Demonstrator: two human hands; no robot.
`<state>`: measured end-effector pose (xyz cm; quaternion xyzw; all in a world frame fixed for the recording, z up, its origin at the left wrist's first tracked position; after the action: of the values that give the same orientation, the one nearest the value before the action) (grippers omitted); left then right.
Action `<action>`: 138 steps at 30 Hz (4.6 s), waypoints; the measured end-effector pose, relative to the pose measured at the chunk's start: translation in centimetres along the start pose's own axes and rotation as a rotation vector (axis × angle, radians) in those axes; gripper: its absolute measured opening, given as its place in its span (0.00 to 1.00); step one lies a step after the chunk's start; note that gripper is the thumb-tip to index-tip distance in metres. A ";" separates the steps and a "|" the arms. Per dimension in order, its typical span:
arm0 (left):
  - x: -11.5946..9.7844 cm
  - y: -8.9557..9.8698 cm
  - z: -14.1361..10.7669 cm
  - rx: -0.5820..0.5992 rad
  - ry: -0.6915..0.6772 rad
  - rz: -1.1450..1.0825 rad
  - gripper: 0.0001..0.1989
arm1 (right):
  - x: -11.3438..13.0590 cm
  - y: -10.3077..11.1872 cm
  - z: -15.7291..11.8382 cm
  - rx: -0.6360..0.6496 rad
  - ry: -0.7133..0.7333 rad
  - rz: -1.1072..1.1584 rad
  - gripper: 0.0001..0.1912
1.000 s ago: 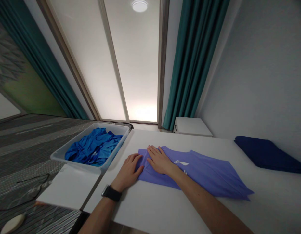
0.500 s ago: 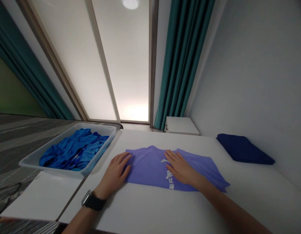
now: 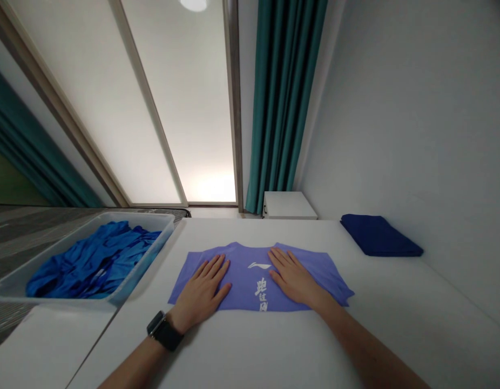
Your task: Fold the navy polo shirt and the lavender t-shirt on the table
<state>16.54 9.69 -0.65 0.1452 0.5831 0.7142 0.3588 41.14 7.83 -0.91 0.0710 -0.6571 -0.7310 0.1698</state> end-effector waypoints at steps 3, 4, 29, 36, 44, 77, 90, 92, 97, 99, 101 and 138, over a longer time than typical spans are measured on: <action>1.3 0.7 -0.3 0.002 -0.010 0.003 0.29 | -0.3 0.4 -0.2 0.020 0.009 0.059 0.29; 1.7 0.9 -0.3 0.010 -0.011 0.007 0.29 | -0.7 0.5 -0.4 0.021 0.006 0.084 0.29; -7.4 0.4 11.6 0.076 -0.233 -0.122 0.16 | -8.4 3.4 -5.1 -0.383 -0.238 0.422 0.16; -9.9 -3.9 18.6 0.160 -0.312 -0.053 0.15 | -8.2 2.4 -8.7 -0.378 -0.306 0.460 0.16; -9.6 -6.0 20.5 0.191 -0.316 -0.179 0.11 | -8.5 1.9 -9.5 -0.415 -0.309 0.428 0.16; -8.2 -6.3 19.5 0.133 -0.232 -0.244 0.14 | -5.9 2.2 -10.4 -0.329 -0.305 0.246 0.10; -9.1 -6.3 19.3 0.098 -0.276 -0.214 0.14 | -5.7 2.3 -10.9 -0.403 -0.394 0.125 0.11; -9.8 -6.2 19.9 0.133 -0.259 -0.233 0.15 | -5.6 2.4 -10.9 -0.400 -0.387 0.107 0.10; -11.8 -6.9 21.7 0.258 -0.255 -0.286 0.14 | -5.3 2.8 -10.9 -0.415 -0.378 0.065 0.10; -12.4 -7.2 22.1 0.283 -0.283 -0.292 0.13 | -5.2 2.9 -10.8 -0.414 -0.382 0.062 0.11; -12.8 -7.5 22.3 0.299 -0.321 -0.298 0.12 | -5.2 2.9 -10.8 -0.411 -0.391 0.062 0.10; -17.3 -7.5 11.6 0.079 -0.290 -0.070 0.30 | -6.4 2.0 -11.0 -0.456 -0.429 0.174 0.10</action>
<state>38.51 6.84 -0.80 0.2403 0.5578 0.6492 0.4578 51.05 -0.48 -1.11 -0.1809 -0.5008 -0.8404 0.1008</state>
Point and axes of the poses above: each hand's wrist, its own z-axis towards the middle knuckle, its own y-axis out of the back of the hand, x = y × z, the point moved 6 cm from there along z, towards the middle knuckle, and after that the axes turned 4 degrees about -z, right-handed, at the moved point
